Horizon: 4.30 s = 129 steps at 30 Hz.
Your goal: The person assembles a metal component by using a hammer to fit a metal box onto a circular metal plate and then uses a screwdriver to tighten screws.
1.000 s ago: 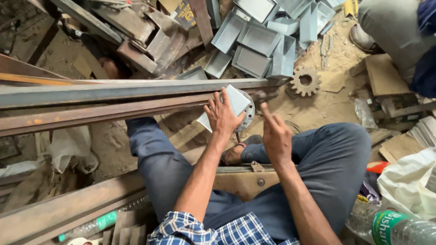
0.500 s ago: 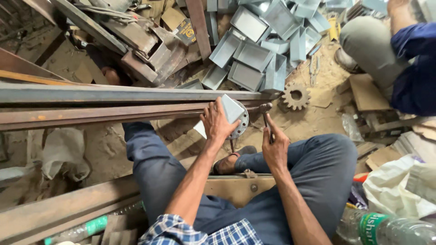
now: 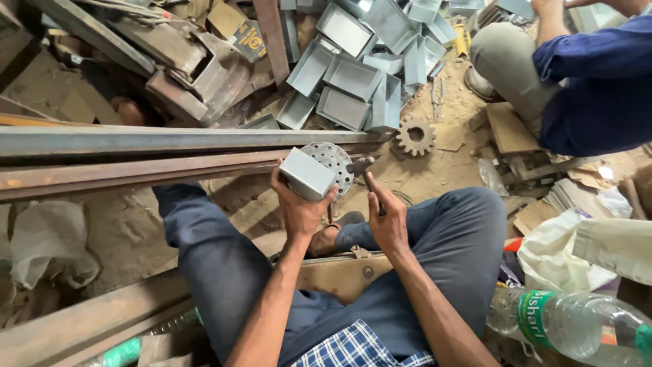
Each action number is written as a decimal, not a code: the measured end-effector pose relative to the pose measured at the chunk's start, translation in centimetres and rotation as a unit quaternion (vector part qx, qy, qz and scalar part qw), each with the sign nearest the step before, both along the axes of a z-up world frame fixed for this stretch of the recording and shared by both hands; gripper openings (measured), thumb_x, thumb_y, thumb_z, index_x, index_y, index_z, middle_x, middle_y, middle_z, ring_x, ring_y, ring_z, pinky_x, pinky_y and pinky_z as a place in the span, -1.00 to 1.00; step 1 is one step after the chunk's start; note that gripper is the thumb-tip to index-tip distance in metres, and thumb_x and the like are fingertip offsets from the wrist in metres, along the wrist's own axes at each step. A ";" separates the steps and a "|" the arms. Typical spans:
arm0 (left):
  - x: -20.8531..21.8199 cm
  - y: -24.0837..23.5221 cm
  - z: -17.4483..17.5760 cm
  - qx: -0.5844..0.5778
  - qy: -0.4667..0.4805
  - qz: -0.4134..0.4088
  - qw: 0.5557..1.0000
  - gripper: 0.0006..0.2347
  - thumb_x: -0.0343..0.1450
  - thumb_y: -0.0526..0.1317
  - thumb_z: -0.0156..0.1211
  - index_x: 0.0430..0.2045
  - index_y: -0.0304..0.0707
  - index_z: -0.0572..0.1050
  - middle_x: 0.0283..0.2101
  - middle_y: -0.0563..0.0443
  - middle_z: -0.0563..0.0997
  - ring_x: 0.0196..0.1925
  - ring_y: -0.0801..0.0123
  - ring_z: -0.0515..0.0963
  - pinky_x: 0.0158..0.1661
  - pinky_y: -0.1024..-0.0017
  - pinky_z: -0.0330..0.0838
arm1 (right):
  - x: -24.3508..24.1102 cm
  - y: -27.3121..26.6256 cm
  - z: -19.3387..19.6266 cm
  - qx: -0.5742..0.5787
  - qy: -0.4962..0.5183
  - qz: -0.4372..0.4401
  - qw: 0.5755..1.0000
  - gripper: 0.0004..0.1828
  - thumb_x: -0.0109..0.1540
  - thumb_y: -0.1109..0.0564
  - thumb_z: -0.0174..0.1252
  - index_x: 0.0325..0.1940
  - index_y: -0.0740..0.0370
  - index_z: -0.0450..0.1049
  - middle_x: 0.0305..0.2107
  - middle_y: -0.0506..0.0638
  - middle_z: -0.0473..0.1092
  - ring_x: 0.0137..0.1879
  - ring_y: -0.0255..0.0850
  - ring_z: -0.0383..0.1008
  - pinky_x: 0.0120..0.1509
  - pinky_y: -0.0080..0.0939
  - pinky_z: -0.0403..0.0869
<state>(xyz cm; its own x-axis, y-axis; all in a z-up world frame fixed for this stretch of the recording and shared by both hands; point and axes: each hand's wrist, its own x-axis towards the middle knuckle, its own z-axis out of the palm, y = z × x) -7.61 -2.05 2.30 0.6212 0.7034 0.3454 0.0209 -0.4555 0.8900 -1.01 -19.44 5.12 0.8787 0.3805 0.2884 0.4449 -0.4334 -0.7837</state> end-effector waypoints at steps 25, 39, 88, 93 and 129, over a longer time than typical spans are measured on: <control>1.8 2.1 -1.3 -0.052 0.033 -0.064 0.996 0.02 0.00 -0.08 0.70 0.31 -0.30 0.08 0.20 -0.31 0.35 0.26 -0.16 0.41 0.21 0.07 0.38 | -2.7 1.1 13.1 -0.131 -0.194 0.151 0.961 -0.51 0.28 0.41 0.14 0.30 0.25 0.46 -0.34 0.13 0.45 -0.33 -0.11 0.45 -0.23 -0.17 0.45; 1.9 2.3 -1.1 -0.045 0.048 -0.069 0.995 0.00 0.03 -0.08 0.70 0.31 -0.26 0.07 0.23 -0.29 0.32 0.27 -0.13 0.41 0.21 0.04 0.39 | -2.1 1.7 11.5 -0.121 -0.129 0.053 0.983 -0.48 0.33 0.34 0.15 0.39 0.10 0.44 -0.48 0.09 0.33 -0.46 -0.20 0.31 -0.31 -0.17 0.39; -0.6 1.1 -4.7 -0.516 0.151 -0.067 0.841 -0.37 0.27 0.13 0.34 0.09 -0.38 0.40 -0.01 -0.16 0.59 -0.06 0.26 0.62 -0.15 0.30 0.59 | 0.4 1.9 10.4 -0.071 -0.095 0.074 0.990 -0.46 0.31 0.38 0.17 0.37 0.10 0.46 -0.50 0.11 0.24 -0.49 -0.14 0.21 -0.34 -0.11 0.31; -0.1 0.2 -6.2 -0.463 0.188 -0.034 0.866 -0.27 0.26 0.16 0.41 0.08 -0.54 0.31 0.01 -0.25 0.55 0.00 0.20 0.63 -0.10 0.30 0.59 | 2.0 3.9 8.8 -0.059 -0.121 0.129 0.983 -0.42 0.30 0.38 0.14 0.41 0.10 0.40 -0.44 0.10 0.33 -0.45 -0.13 0.33 -0.32 -0.09 0.37; 8.1 -3.0 -4.4 -0.655 0.189 0.255 0.686 0.28 0.11 0.43 0.32 0.47 -0.36 -0.45 0.52 -0.24 -0.03 0.43 0.03 0.28 0.30 -0.09 0.25 | 6.5 -5.0 -8.5 0.395 0.531 -0.164 0.732 -0.74 0.33 0.13 0.08 0.11 0.07 0.36 -0.48 -0.12 0.25 -0.61 -0.45 0.06 -0.60 -0.44 0.04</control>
<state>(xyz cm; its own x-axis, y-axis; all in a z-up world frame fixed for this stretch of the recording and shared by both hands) 0.47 -5.00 -2.05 0.0501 0.4165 -0.9078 0.2224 0.8814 0.4167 5.48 -24.44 -3.36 0.7740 0.1823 -0.6064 -0.6225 0.3947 -0.6758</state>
